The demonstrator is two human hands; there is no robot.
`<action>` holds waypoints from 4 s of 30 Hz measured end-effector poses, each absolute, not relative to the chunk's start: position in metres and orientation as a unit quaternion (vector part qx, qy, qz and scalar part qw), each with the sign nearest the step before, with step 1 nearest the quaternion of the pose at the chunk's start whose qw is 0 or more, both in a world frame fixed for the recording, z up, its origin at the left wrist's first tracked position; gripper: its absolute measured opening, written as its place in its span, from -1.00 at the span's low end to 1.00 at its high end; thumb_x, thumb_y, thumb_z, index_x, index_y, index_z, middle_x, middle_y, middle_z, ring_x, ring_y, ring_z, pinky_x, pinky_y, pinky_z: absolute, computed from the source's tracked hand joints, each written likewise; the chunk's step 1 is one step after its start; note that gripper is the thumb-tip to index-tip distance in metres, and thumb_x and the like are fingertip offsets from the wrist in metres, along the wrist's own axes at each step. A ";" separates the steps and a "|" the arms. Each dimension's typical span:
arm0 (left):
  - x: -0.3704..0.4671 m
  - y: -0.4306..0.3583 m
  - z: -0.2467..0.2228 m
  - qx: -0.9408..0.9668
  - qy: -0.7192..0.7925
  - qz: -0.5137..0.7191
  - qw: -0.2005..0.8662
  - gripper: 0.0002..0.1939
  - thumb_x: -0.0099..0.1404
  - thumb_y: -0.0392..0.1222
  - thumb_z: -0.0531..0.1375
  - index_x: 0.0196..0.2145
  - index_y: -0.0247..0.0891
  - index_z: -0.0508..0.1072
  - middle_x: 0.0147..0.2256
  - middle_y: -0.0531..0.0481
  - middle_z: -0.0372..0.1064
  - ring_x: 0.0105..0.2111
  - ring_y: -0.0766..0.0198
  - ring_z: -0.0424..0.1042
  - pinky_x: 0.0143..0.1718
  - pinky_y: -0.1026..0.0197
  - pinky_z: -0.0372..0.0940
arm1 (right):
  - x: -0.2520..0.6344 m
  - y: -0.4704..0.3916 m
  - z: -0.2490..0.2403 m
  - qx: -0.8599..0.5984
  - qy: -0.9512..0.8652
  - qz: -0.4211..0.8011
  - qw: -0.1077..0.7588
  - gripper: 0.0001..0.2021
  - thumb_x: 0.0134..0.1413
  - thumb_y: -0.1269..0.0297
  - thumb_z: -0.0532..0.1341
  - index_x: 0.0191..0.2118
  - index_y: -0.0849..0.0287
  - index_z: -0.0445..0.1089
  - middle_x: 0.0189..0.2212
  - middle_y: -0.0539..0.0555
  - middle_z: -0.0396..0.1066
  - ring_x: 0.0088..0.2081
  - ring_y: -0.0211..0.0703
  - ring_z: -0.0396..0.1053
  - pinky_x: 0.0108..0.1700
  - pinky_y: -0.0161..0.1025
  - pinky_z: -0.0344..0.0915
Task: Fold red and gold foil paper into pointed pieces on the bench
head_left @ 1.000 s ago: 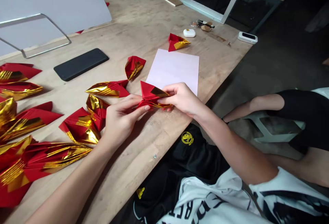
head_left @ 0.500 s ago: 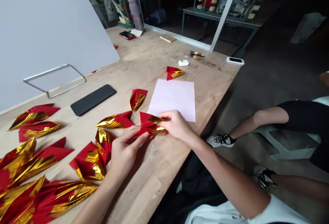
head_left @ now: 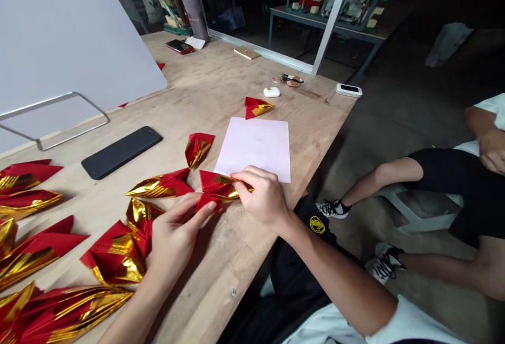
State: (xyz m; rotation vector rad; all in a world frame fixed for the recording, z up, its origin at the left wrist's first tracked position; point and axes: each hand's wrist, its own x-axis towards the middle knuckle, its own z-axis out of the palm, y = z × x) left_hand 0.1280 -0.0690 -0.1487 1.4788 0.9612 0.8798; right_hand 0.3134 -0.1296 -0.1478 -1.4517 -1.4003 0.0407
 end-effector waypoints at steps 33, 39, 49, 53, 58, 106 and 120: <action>0.136 -0.068 -0.132 0.611 0.354 0.322 0.630 -0.79 0.15 -0.07 0.44 -0.30 -0.25 0.69 -0.30 -0.09 0.61 -0.28 0.13 0.53 -0.15 0.17 0.40 | 0.316 -0.154 -0.119 -0.578 -0.666 -0.018 0.471 -0.91 0.29 0.36 0.26 -0.16 0.12 0.53 -0.17 0.15 0.48 -0.07 -0.01 0.39 -0.02 -0.03 0.40; 0.137 -0.068 -0.128 0.608 0.363 0.316 0.631 -0.76 0.13 -0.07 0.45 -0.28 -0.25 0.70 -0.28 -0.10 0.62 -0.28 0.12 0.55 -0.14 0.17 0.43 | 0.307 -0.153 -0.129 -0.623 -0.647 -0.015 0.439 -0.93 0.26 0.37 0.29 -0.27 0.11 0.52 -0.11 0.16 0.41 -0.02 0.05 0.31 0.03 0.06 0.32; 0.137 -0.066 -0.130 0.517 0.375 0.313 0.703 -0.69 0.03 -0.07 0.51 -0.28 -0.27 0.70 -0.27 -0.13 0.64 -0.26 0.10 0.61 -0.05 0.11 0.50 | 0.311 -0.152 -0.145 -0.639 -0.601 0.073 0.474 -0.95 0.19 0.39 0.35 -0.25 0.10 0.52 0.03 0.17 0.30 0.09 0.05 0.30 0.16 0.09 0.33; 0.137 -0.063 -0.126 0.496 0.367 0.301 0.727 -0.65 -0.01 -0.10 0.53 -0.26 -0.30 0.70 -0.20 -0.16 0.64 -0.21 0.08 0.61 -0.03 0.10 0.51 | 0.313 -0.149 -0.150 -0.604 -0.573 0.145 0.535 -0.94 0.17 0.43 0.35 -0.30 0.13 0.54 0.05 0.15 0.24 0.07 -0.06 0.35 0.20 -0.04 0.37; 0.137 -0.060 -0.119 0.414 0.393 0.307 0.761 -0.59 -0.19 -0.14 0.60 -0.35 -0.35 0.69 -0.26 -0.16 0.64 -0.28 0.15 0.61 -0.09 0.20 0.55 | 0.311 -0.144 -0.148 -0.580 -0.530 0.199 0.585 -0.92 0.11 0.37 0.41 -0.25 0.10 0.59 -0.02 0.10 0.32 0.06 -0.12 0.40 0.17 -0.13 0.41; 0.138 -0.064 -0.130 0.510 0.370 0.333 0.702 -0.67 0.01 -0.07 0.53 -0.28 -0.27 0.71 -0.20 -0.08 0.61 -0.20 0.18 0.56 -0.06 0.23 0.51 | 0.337 -0.141 -0.116 -0.614 -0.294 0.537 0.498 -0.93 0.07 0.50 0.32 -0.29 0.27 0.49 -0.65 -0.08 0.42 -0.73 -0.41 0.24 -0.75 -0.49 0.03; 0.134 -0.057 -0.135 0.508 0.374 0.328 0.704 -0.71 0.02 -0.07 0.54 -0.30 -0.23 0.71 -0.23 -0.05 0.61 -0.23 0.20 0.57 -0.09 0.26 0.51 | 0.348 -0.151 -0.133 -0.580 -0.281 0.527 0.554 -0.81 -0.11 0.27 0.40 -0.35 0.24 0.49 -0.67 -0.06 0.41 -0.70 -0.33 0.29 -0.68 -0.42 0.18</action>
